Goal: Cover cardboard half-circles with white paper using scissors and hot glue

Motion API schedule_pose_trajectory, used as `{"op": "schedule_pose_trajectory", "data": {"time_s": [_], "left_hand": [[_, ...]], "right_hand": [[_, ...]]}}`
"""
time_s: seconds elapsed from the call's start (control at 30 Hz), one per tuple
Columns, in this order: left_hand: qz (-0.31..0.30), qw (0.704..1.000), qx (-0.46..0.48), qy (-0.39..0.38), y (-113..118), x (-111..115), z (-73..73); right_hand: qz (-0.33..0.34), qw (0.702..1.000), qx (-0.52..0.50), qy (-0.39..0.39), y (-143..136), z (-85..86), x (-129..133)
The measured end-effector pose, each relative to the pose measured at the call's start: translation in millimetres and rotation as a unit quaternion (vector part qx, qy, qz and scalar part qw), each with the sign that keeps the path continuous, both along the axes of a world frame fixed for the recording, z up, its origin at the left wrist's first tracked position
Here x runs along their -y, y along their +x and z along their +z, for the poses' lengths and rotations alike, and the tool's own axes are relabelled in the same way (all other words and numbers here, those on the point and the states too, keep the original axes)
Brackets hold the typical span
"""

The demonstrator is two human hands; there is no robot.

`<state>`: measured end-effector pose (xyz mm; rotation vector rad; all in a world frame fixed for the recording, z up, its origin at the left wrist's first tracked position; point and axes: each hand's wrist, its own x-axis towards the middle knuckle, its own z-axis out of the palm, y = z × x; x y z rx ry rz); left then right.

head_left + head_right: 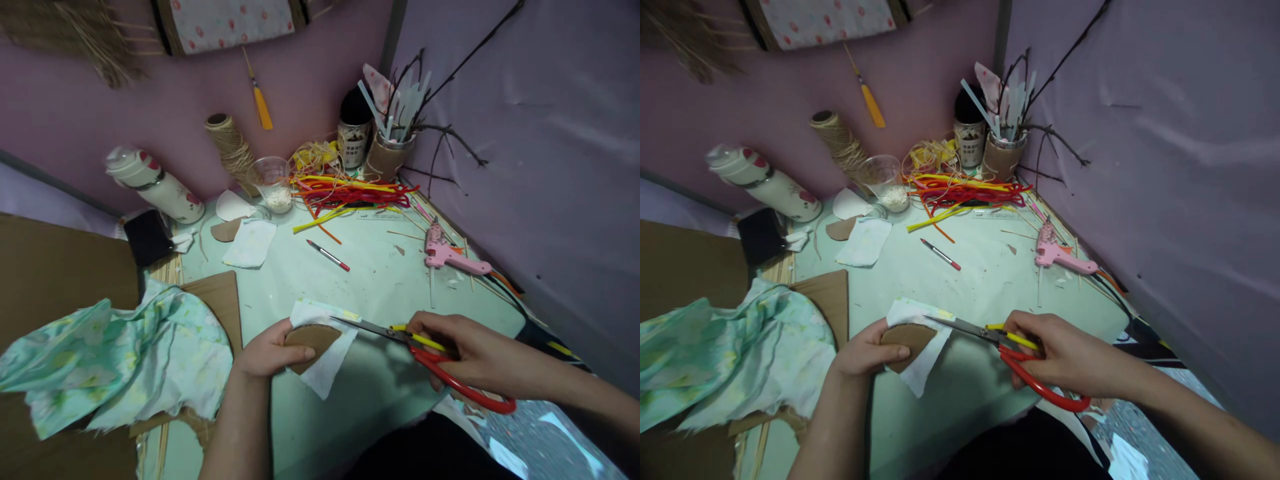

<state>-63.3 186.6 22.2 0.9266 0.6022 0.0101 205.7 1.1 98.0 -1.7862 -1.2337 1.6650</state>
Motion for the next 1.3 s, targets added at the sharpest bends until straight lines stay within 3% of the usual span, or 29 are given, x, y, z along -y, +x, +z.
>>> {"op": "schedule_pose_trajectory", "data": {"time_s": [1.03,1.3], "left_hand": [[-0.031,0.999,0.011,0.018,-0.3,-1.8,1.1],[-0.055,0.998,0.026,0.019,1.7,-1.6,2.4]], "right_hand": [[-0.026,0.999,0.031,-0.031,-3.2,-1.8,-0.6],[-0.038,0.997,-0.018,-0.06,-7.5,-2.0,-2.0]]}}
